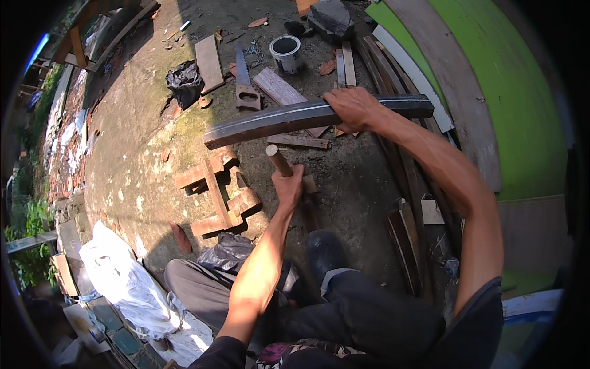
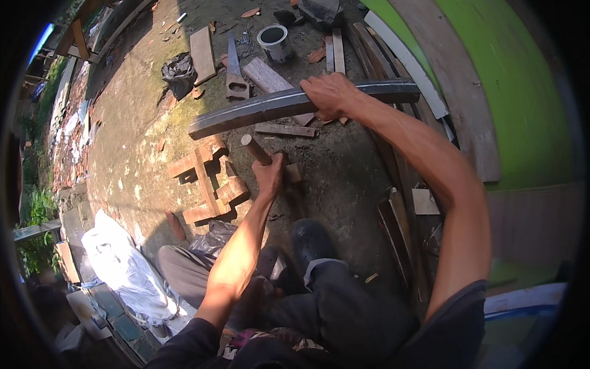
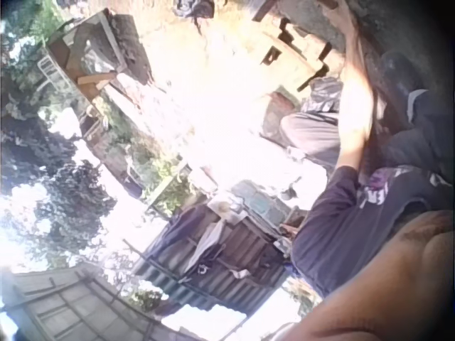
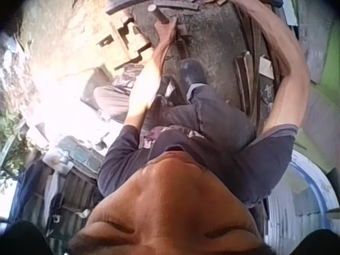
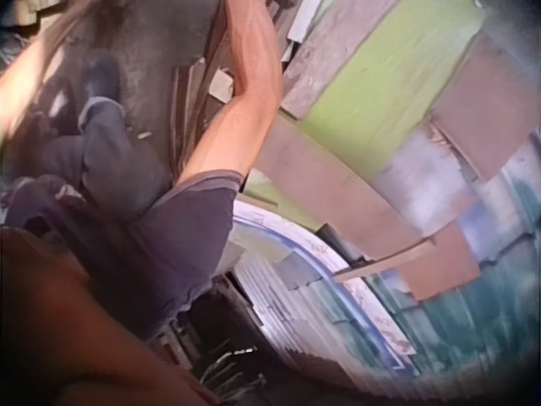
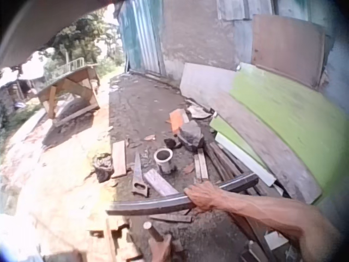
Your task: The person sits on the ground and uses a hammer to drive nails into small wooden planks. They repeatedly pick up planks, position them, hammer nails, and set them aside.
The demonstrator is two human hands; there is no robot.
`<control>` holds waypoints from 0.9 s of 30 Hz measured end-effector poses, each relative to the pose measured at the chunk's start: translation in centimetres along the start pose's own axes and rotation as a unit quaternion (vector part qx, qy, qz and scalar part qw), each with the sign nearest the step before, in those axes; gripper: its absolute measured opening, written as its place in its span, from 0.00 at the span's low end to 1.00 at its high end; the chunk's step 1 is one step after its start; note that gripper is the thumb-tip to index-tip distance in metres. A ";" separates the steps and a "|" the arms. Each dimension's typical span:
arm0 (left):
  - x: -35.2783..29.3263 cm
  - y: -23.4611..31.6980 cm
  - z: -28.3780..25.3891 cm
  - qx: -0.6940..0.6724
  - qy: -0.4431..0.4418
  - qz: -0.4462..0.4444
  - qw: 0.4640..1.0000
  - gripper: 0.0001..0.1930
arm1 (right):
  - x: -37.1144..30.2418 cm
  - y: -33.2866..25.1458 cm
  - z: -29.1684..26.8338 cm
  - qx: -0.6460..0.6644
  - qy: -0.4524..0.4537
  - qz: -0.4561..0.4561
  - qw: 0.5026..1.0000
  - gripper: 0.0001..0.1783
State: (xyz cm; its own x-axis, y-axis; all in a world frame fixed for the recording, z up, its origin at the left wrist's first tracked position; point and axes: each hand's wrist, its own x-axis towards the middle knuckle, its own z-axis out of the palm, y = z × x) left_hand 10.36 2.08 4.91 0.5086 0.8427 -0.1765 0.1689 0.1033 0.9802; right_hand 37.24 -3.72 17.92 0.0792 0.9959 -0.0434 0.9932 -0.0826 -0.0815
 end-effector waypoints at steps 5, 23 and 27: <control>0.2 0.4 1.0 0.007 0.009 0.007 1.000 0.14 | 1.1 2.5 -1.3 0.042 -0.074 0.243 0.966 0.27; -2.0 1.6 -0.3 0.007 0.021 -0.004 1.000 0.16 | -1.7 -3.4 -1.9 0.012 0.030 -0.069 0.997 0.29; -2.7 0.6 -0.2 0.027 -0.009 0.031 0.999 0.15 | -0.5 -1.8 -1.9 0.008 0.063 0.055 0.996 0.29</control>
State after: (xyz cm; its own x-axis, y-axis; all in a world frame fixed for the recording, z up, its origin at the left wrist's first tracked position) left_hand 8.95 -0.01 5.94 0.5347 0.8367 -0.1186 0.1816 0.0233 0.9831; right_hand 35.60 -4.02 19.98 0.1992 0.9772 0.0731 0.9765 -0.1917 -0.0983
